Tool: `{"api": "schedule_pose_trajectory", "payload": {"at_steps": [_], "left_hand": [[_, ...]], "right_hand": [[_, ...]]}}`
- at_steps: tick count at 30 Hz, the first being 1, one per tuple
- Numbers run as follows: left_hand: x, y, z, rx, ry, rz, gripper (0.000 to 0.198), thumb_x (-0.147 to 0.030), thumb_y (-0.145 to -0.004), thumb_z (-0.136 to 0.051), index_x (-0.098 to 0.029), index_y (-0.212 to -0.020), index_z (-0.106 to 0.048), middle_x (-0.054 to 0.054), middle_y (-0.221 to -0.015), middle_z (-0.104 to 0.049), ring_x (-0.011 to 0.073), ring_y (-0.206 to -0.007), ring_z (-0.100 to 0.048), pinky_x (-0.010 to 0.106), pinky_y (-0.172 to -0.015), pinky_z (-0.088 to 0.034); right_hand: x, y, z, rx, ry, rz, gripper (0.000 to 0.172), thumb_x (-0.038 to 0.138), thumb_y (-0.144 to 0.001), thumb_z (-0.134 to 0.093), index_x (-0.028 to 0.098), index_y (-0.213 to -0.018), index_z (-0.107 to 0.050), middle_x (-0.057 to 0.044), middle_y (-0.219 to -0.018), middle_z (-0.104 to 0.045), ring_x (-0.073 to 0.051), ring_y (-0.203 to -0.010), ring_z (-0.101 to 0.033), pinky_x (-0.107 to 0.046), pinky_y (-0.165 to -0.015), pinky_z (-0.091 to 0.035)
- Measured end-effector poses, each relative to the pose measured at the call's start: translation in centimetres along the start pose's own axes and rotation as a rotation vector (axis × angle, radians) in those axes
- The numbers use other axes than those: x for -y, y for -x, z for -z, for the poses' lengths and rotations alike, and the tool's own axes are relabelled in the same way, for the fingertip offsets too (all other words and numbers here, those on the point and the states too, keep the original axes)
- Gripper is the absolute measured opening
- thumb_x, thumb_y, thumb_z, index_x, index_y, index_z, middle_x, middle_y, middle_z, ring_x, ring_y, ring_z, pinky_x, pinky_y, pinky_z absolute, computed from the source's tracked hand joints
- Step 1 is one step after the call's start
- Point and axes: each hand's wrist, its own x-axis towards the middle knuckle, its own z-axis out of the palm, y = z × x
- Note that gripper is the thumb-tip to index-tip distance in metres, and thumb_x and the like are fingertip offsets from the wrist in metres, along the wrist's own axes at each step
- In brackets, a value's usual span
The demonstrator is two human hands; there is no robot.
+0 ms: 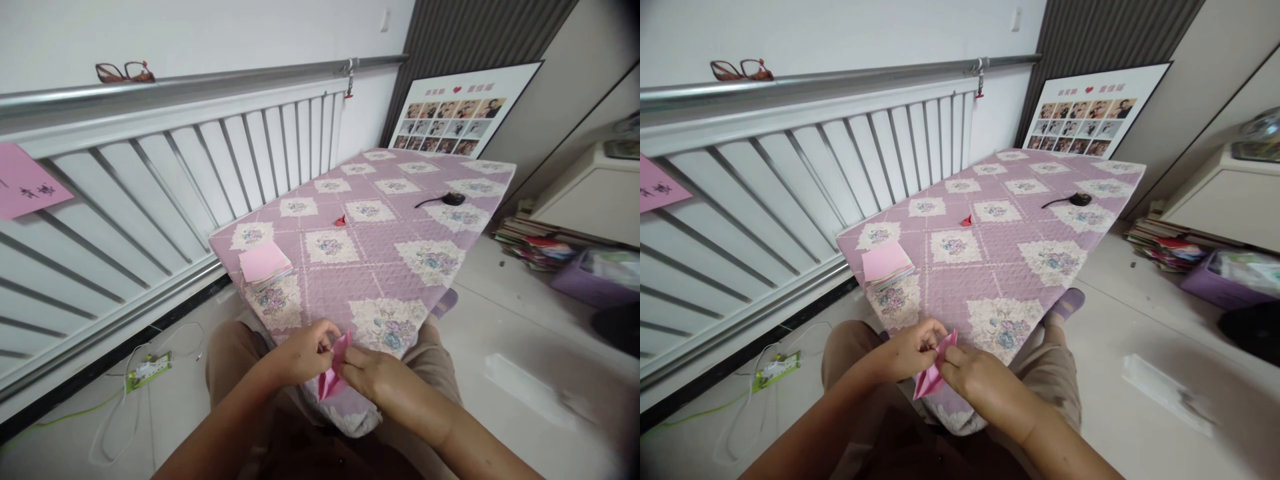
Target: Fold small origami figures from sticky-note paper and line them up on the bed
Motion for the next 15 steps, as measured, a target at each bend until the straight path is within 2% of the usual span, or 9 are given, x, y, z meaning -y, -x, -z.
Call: {"api": "schedule_pose_trajectory", "payload": {"at_steps": [5, 8, 10, 12, 15], "left_hand": [[0.1, 0.1, 0.8, 0.103, 0.039, 0.010, 0.025, -0.015, -0.079, -0.049, -0.017, -0.101, -0.063, -0.001, -0.078, -0.061, 0.0096, -0.064, -0.051, 0.020, -0.061, -0.038], [-0.3, 0.4, 1.6, 0.156, 0.017, 0.032, 0.019, -0.019, -0.081, -0.051, -0.016, -0.093, -0.065, -0.001, -0.077, -0.062, 0.0102, -0.066, -0.054, 0.021, -0.064, -0.041], [-0.5, 0.6, 1.9, 0.205, 0.080, 0.074, 0.016, -0.025, -0.081, -0.054, -0.016, -0.087, -0.064, 0.000, -0.074, -0.061, 0.0107, -0.065, -0.055, 0.021, -0.063, -0.043], [-0.2, 0.8, 1.9, 0.256, 0.256, 0.137, 0.025, -0.038, -0.083, -0.054, -0.015, -0.086, -0.063, 0.001, -0.071, -0.060, 0.0111, -0.060, -0.056, 0.022, -0.059, -0.045], [0.9, 1.0, 1.4, 0.269, 0.566, 0.143, 0.054, -0.063, -0.083, -0.045, -0.012, -0.092, -0.061, 0.003, -0.068, -0.059, 0.0113, -0.054, -0.056, 0.025, -0.056, -0.046]], "right_hand": [[1.1, -0.4, 1.1, 0.210, -0.001, 0.053, 0.023, 0.020, -0.094, -0.042, 0.020, -0.082, -0.062, -0.002, -0.084, -0.062, -0.014, -0.073, -0.057, -0.024, -0.066, -0.044], [1.5, -0.5, 1.6, 0.203, -0.110, 0.053, 0.021, 0.026, -0.094, -0.045, 0.022, -0.084, -0.062, -0.002, -0.083, -0.061, -0.013, -0.073, -0.056, -0.023, -0.066, -0.043], [1.5, -0.3, 1.7, 0.179, -0.183, 0.042, 0.021, 0.029, -0.094, -0.045, 0.022, -0.085, -0.063, -0.002, -0.081, -0.062, -0.013, -0.074, -0.056, -0.023, -0.067, -0.043], [1.3, -0.1, 1.7, 0.143, -0.250, -0.009, 0.022, 0.033, -0.094, -0.047, 0.021, -0.084, -0.063, -0.002, -0.079, -0.062, -0.013, -0.074, -0.056, -0.023, -0.067, -0.043], [0.8, 0.5, 1.2, 0.111, -0.392, -0.138, 0.024, 0.039, -0.091, -0.052, 0.020, -0.081, -0.063, -0.001, -0.076, -0.061, -0.012, -0.070, -0.054, -0.023, -0.065, -0.042]]}}
